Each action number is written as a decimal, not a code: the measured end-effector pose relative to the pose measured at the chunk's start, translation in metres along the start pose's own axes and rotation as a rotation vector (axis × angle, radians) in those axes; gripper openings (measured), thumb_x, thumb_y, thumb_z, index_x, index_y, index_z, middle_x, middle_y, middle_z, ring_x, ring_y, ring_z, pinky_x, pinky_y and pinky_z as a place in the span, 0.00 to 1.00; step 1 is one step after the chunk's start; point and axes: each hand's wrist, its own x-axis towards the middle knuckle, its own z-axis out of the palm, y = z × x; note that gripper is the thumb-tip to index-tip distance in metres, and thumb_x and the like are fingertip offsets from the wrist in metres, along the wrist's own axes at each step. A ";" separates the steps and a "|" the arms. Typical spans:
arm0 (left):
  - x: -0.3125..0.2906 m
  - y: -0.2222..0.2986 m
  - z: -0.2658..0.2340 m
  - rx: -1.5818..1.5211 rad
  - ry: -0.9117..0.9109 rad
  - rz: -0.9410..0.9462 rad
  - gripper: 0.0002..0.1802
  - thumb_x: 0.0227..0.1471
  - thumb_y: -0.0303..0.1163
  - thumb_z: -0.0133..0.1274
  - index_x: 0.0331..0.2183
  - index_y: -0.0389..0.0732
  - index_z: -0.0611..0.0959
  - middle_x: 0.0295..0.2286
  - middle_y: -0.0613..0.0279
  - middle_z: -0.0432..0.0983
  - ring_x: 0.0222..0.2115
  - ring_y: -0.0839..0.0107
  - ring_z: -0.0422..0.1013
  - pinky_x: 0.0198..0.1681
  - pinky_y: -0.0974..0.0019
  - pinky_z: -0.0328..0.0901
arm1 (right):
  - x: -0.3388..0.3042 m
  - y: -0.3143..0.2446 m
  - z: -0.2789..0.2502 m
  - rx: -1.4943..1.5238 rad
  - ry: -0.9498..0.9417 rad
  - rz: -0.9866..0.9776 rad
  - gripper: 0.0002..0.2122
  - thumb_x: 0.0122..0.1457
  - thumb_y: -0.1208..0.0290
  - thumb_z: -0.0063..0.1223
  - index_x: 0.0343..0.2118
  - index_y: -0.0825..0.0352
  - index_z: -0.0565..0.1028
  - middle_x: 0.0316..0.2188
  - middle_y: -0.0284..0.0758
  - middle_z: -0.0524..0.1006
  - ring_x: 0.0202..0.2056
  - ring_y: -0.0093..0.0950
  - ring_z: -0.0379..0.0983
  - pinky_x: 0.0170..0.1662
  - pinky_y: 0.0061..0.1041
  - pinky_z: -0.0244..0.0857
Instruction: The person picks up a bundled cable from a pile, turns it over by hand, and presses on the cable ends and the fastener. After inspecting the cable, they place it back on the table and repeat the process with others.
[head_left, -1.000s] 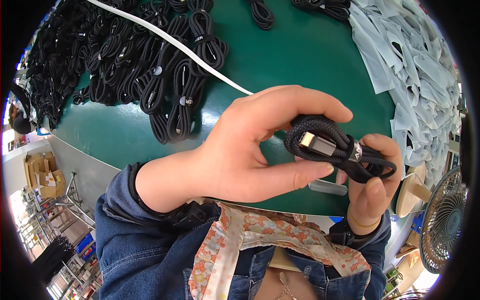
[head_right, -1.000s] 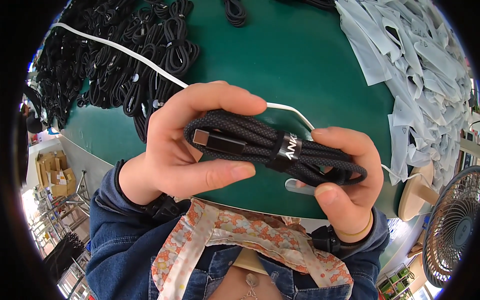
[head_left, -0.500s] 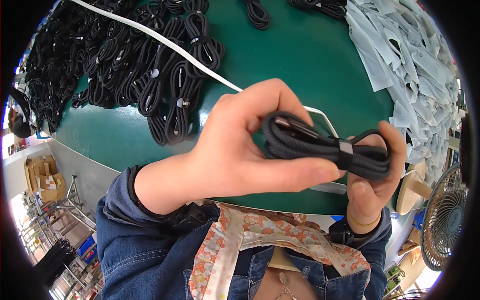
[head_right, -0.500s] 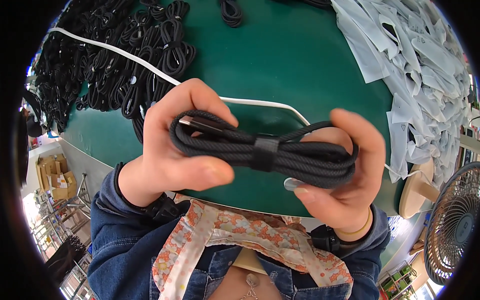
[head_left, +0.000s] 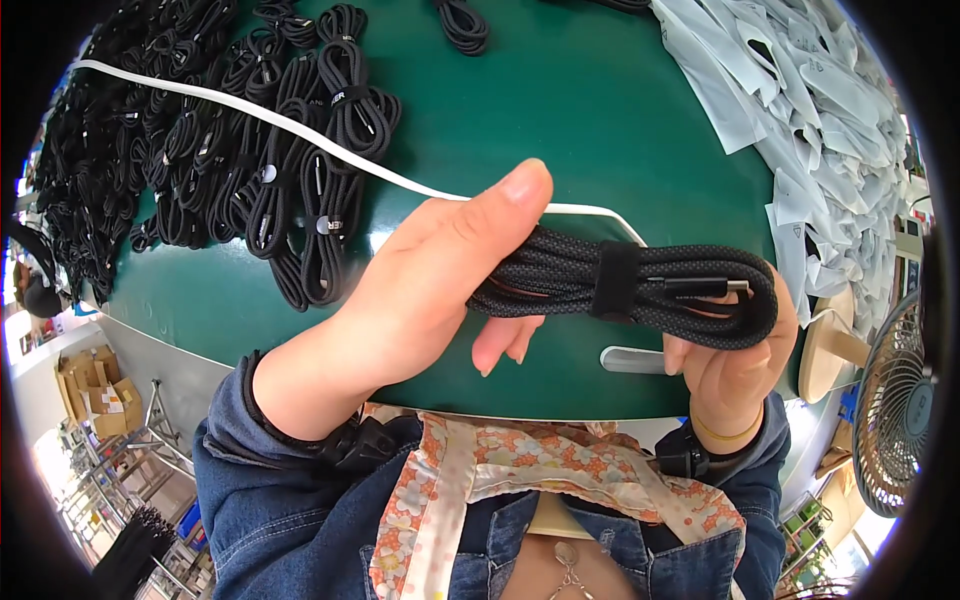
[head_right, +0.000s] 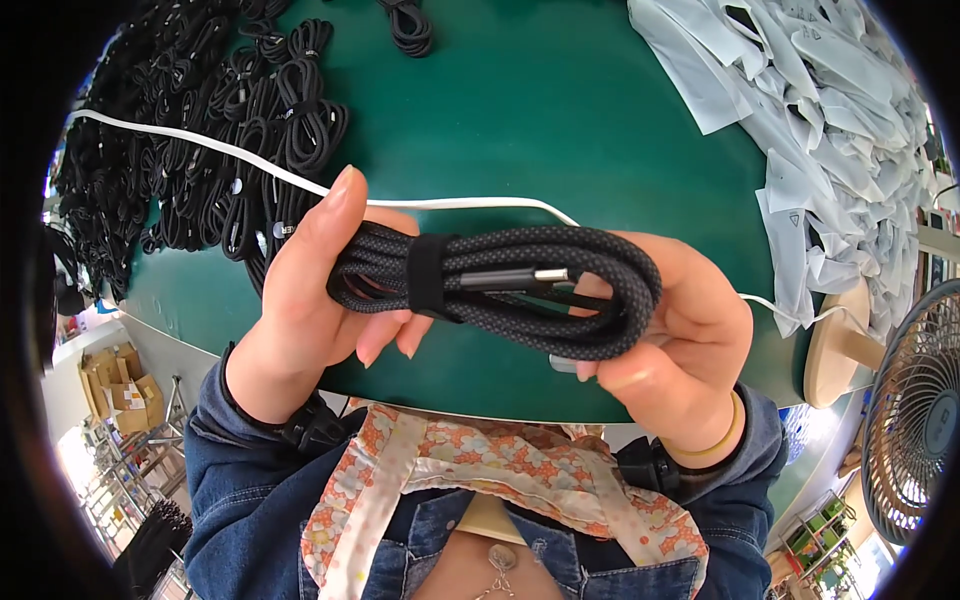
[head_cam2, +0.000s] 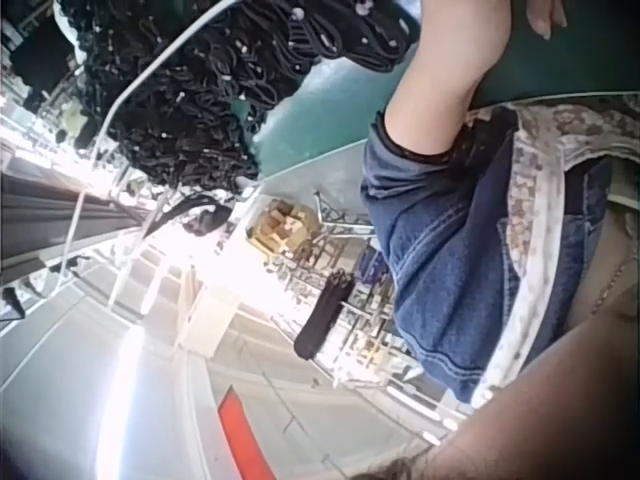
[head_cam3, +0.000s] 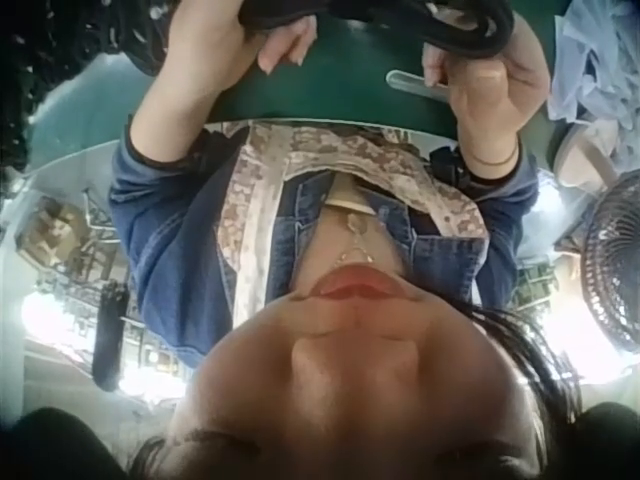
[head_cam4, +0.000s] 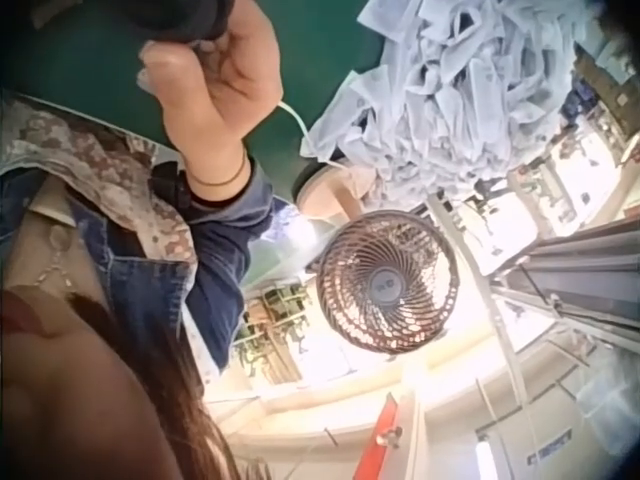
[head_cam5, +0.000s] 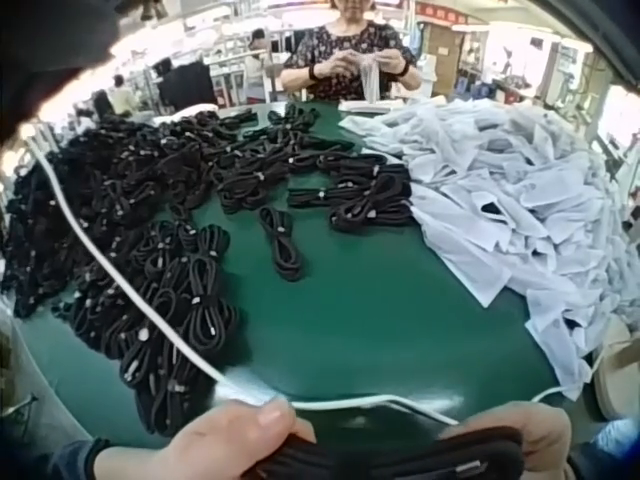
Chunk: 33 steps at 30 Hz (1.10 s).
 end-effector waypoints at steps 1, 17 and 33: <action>0.000 0.001 0.000 0.000 0.000 -0.001 0.31 0.51 0.51 0.28 0.12 0.37 0.70 0.08 0.62 0.63 0.08 0.78 0.58 0.15 0.78 0.54 | 0.000 0.000 0.001 0.014 0.008 -0.001 0.21 0.45 0.67 0.53 0.37 0.78 0.62 0.25 0.36 0.69 0.22 0.19 0.66 0.24 0.16 0.61; 0.002 0.001 0.002 -0.206 0.008 -0.206 0.32 0.50 0.52 0.28 0.11 0.37 0.68 0.08 0.61 0.64 0.06 0.75 0.57 0.13 0.76 0.55 | 0.002 0.001 0.000 0.020 0.061 0.048 0.22 0.44 0.66 0.53 0.38 0.76 0.62 0.27 0.36 0.68 0.21 0.18 0.66 0.25 0.14 0.61; -0.056 0.036 -0.027 1.616 0.389 0.237 0.11 0.37 0.34 0.53 0.19 0.37 0.72 0.14 0.63 0.64 0.16 0.67 0.62 0.22 0.69 0.55 | 0.014 -0.004 -0.012 -0.368 -0.418 0.195 0.20 0.52 0.60 0.39 0.42 0.72 0.61 0.32 0.42 0.68 0.15 0.24 0.65 0.19 0.19 0.59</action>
